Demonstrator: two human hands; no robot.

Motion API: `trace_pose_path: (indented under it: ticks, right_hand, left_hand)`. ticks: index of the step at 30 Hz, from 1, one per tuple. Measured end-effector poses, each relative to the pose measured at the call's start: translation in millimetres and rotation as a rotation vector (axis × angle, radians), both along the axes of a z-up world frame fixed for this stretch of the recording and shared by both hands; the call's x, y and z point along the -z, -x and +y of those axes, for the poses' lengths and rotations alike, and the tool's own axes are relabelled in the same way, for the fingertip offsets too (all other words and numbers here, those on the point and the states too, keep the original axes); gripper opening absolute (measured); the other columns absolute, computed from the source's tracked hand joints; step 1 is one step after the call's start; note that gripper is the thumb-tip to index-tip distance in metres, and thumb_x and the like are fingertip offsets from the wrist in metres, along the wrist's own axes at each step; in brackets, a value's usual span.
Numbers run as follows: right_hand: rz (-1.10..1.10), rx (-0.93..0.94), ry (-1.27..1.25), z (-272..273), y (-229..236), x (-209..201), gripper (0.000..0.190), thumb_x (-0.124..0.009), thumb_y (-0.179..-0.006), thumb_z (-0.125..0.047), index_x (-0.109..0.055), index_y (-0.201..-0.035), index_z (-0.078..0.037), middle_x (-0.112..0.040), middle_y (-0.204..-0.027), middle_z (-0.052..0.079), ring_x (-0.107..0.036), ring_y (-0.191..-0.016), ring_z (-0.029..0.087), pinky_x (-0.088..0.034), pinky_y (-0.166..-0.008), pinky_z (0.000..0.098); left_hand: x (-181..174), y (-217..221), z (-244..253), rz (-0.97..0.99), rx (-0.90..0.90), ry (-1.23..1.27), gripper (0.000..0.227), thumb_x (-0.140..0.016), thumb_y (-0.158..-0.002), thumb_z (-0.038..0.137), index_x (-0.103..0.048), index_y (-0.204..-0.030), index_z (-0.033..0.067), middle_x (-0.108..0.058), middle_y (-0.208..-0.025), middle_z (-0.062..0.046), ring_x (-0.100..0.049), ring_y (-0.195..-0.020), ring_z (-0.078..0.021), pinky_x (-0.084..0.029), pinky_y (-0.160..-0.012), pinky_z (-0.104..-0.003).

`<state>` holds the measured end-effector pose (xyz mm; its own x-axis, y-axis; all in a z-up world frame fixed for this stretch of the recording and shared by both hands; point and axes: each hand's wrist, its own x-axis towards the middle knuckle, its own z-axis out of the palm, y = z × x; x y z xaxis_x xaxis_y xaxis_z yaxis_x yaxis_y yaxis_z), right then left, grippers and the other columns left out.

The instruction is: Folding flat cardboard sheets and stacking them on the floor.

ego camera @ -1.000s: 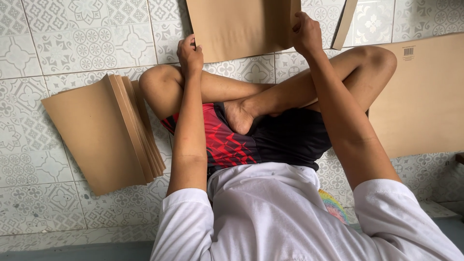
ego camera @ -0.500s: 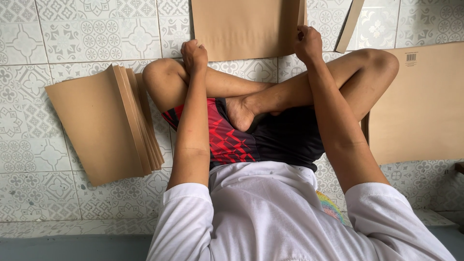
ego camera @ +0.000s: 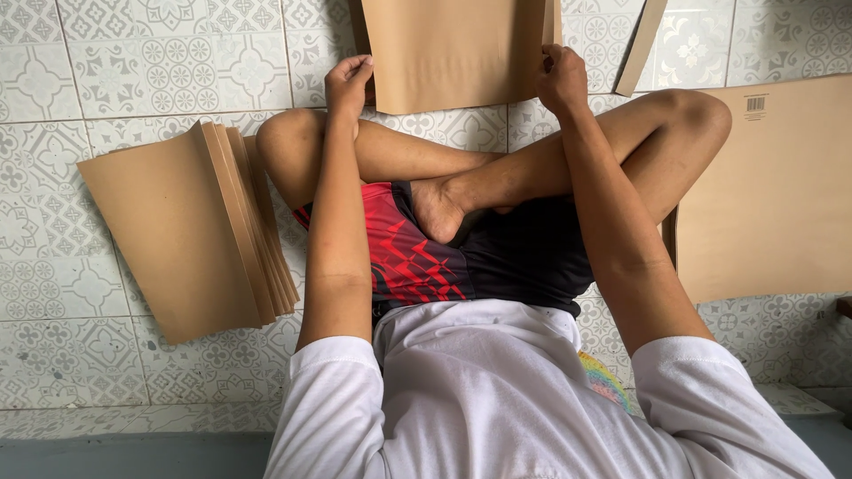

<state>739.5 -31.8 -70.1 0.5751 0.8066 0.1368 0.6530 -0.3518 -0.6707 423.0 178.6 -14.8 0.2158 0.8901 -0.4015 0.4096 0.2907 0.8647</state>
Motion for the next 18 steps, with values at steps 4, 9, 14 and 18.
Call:
trace_pose_path:
  ticks: [4, 9, 14, 18]
  right_hand:
    - [-0.009, -0.014, -0.015, 2.2, -1.4, 4.1, 0.021, -0.069, -0.091, 0.0, -0.074, -0.109, 0.008, -0.072, -0.096, 0.018, -0.068, -0.074, 0.023, -0.058, -0.067, 0.0316]
    - [-0.043, -0.029, -0.012, 3.0, -2.2, 7.0, 0.02, -0.071, -0.091, -0.001, -0.074, -0.109, 0.008, -0.071, -0.094, 0.018, -0.068, -0.074, 0.024, -0.058, -0.067, 0.0328]
    - [-0.087, -0.042, -0.028, 5.8, -1.9, 7.0, 0.017, -0.07, -0.094, -0.002, -0.076, -0.106, 0.007, -0.069, -0.09, 0.015, -0.064, -0.07, 0.022, -0.055, -0.062, 0.032]
    - [-0.075, -0.052, -0.024, 6.5, -0.9, 7.0, 0.017, -0.07, -0.094, -0.001, -0.076, -0.107, 0.007, -0.069, -0.092, 0.015, -0.064, -0.072, 0.022, -0.055, -0.063, 0.0317]
  left_hand:
    - [-1.1, 10.2, 6.5, -0.302, 0.056, 0.175, 0.041, -0.072, -0.091, 0.026, -0.069, -0.126, 0.0039, -0.076, -0.111, -0.007, -0.072, -0.097, -0.013, -0.063, -0.088, -0.03]
    - [-4.3, 10.8, 6.1, -0.363, 0.112, 0.219, 0.046, -0.076, -0.089, 0.023, -0.068, -0.128, 0.0011, -0.075, -0.115, -0.008, -0.074, -0.1, -0.0161, -0.062, -0.098, -0.035]
    - [-28.6, 6.1, 2.4, -0.335, 0.143, 0.303, 0.041, -0.073, -0.086, 0.023, -0.072, -0.121, 0.0023, -0.076, -0.105, -0.008, -0.073, -0.096, -0.0173, -0.06, -0.095, -0.032]
    - [-33.6, 5.0, 1.9, -0.313, 0.134, 0.328, 0.042, -0.073, -0.085, 0.022, -0.072, -0.122, 0.0025, -0.077, -0.105, -0.009, -0.074, -0.096, -0.0177, -0.06, -0.095, -0.032]
